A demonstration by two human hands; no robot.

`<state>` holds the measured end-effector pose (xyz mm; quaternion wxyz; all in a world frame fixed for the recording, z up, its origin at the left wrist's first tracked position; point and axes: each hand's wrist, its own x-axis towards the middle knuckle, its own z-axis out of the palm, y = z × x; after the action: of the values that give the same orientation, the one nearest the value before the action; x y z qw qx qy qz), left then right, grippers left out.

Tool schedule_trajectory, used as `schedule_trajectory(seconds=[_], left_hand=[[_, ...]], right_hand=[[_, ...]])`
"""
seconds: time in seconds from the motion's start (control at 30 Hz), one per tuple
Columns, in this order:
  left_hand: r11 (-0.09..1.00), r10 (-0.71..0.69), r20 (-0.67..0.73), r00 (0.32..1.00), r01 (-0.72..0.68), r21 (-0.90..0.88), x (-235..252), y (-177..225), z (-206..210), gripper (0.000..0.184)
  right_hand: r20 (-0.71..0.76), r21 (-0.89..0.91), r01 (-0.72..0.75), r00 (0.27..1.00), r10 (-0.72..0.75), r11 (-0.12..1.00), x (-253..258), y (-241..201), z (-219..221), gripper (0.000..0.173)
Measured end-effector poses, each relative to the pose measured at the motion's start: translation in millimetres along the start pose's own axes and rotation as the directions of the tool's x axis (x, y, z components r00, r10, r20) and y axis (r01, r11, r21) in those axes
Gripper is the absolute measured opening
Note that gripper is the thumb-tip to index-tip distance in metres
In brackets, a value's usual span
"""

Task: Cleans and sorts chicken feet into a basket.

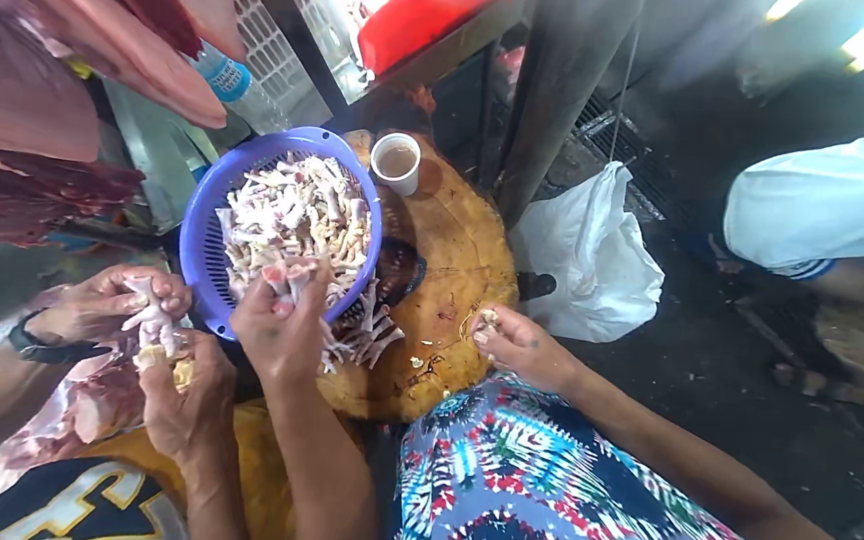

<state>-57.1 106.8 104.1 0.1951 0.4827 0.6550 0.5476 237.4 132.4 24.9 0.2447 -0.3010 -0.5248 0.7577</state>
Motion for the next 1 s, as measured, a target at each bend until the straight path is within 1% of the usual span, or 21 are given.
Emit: schedule_trajectory(seconds=[0.07,0.13,0.17,0.2,0.27,0.33,0.37,0.43,0.5,0.57,0.63,0.7,0.73,0.77,0.83,0.9,0.93,1.0], left_hand=[[0.974,-0.085,0.084,0.993,0.101,-0.205,-22.4,18.2,13.4,0.020],[0.907,-0.206,0.198,0.958,0.263,-0.328,-42.3,27.6,31.9,0.019],[0.853,-0.272,0.261,0.926,0.358,-0.381,-50.7,30.1,41.2,0.018],[0.786,-0.344,0.309,0.887,0.452,-0.422,-57.3,31.4,50.4,0.015],[0.653,-0.482,0.359,0.799,0.601,-0.461,-65.4,31.0,68.7,0.007],[0.577,-0.553,0.369,0.747,0.663,-0.477,-72.2,28.3,80.1,0.005],[0.553,-0.549,0.392,0.739,0.672,-0.492,-75.9,25.7,81.3,0.009],[0.527,-0.509,0.435,0.743,0.669,-0.525,-83.5,21.1,80.9,0.014],[0.555,-0.461,0.458,0.760,0.650,-0.520,-90.6,17.1,81.2,0.023],[0.593,-0.439,0.479,0.760,0.645,-0.481,-97.1,14.5,84.3,0.029],[0.606,-0.444,0.494,0.748,0.657,-0.449,-102.6,14.6,88.6,0.031],[0.633,-0.450,0.490,0.746,0.654,-0.415,-103.5,15.3,90.7,0.028],[0.654,-0.451,0.480,0.753,0.644,-0.396,-102.8,15.8,91.3,0.027],[0.674,-0.449,0.468,0.762,0.632,-0.382,-101.9,16.3,91.9,0.026],[0.694,-0.450,0.444,0.775,0.617,-0.372,-100.3,18.2,92.8,0.023],[0.692,-0.458,0.448,0.768,0.624,-0.363,-99.0,20.1,93.0,0.020],[0.687,-0.459,0.457,0.762,0.630,-0.362,-99.2,20.1,93.3,0.019],[0.688,-0.443,0.480,0.757,0.630,-0.360,-101.0,20.1,95.6,0.022]], right_hand=[[-0.016,-0.235,0.110,0.993,-0.118,0.966,2.6,-7.8,5.2,0.034],[0.006,-0.364,0.188,0.980,-0.200,0.912,8.1,-11.8,10.5,0.048],[0.024,-0.393,0.217,0.974,-0.226,0.893,10.7,-12.6,12.5,0.051],[0.036,-0.414,0.251,0.965,-0.260,0.875,13.1,-12.7,14.0,0.050],[0.034,-0.437,0.333,0.935,-0.354,0.836,16.2,-10.0,16.8,0.039],[0.043,-0.431,0.375,0.917,-0.397,0.821,15.8,-8.5,16.5,0.034],[0.043,-0.416,0.369,0.921,-0.388,0.831,14.2,-8.7,15.7,0.034],[0.016,-0.348,0.315,0.944,-0.330,0.883,9.6,-10.0,13.2,0.032],[-0.018,-0.278,0.270,0.958,-0.286,0.922,6.2,-9.5,10.6,0.029],[-0.034,-0.310,0.270,0.955,-0.294,0.911,6.1,-8.5,8.0,0.028],[-0.030,-0.475,0.301,0.933,-0.358,0.827,6.4,-5.7,6.0,0.029],[-0.041,-0.656,0.286,0.910,-0.412,0.698,4.6,-4.5,4.8,0.025],[-0.068,-0.714,0.267,0.893,-0.444,0.647,2.8,-4.3,3.9,0.023],[-0.108,-0.747,0.256,0.864,-0.492,0.613,0.7,-3.9,2.8,0.021],[-0.153,-0.774,0.287,0.780,-0.607,0.565,-4.1,-4.1,-0.9,0.019],[-0.111,-0.795,0.353,0.715,-0.691,0.493,-7.0,-5.1,-5.0,0.025],[-0.078,-0.800,0.381,0.700,-0.710,0.463,-7.5,-5.1,-5.1,0.027],[-0.028,-0.809,0.410,0.690,-0.724,0.422,-6.8,-2.8,-2.8,0.025]])
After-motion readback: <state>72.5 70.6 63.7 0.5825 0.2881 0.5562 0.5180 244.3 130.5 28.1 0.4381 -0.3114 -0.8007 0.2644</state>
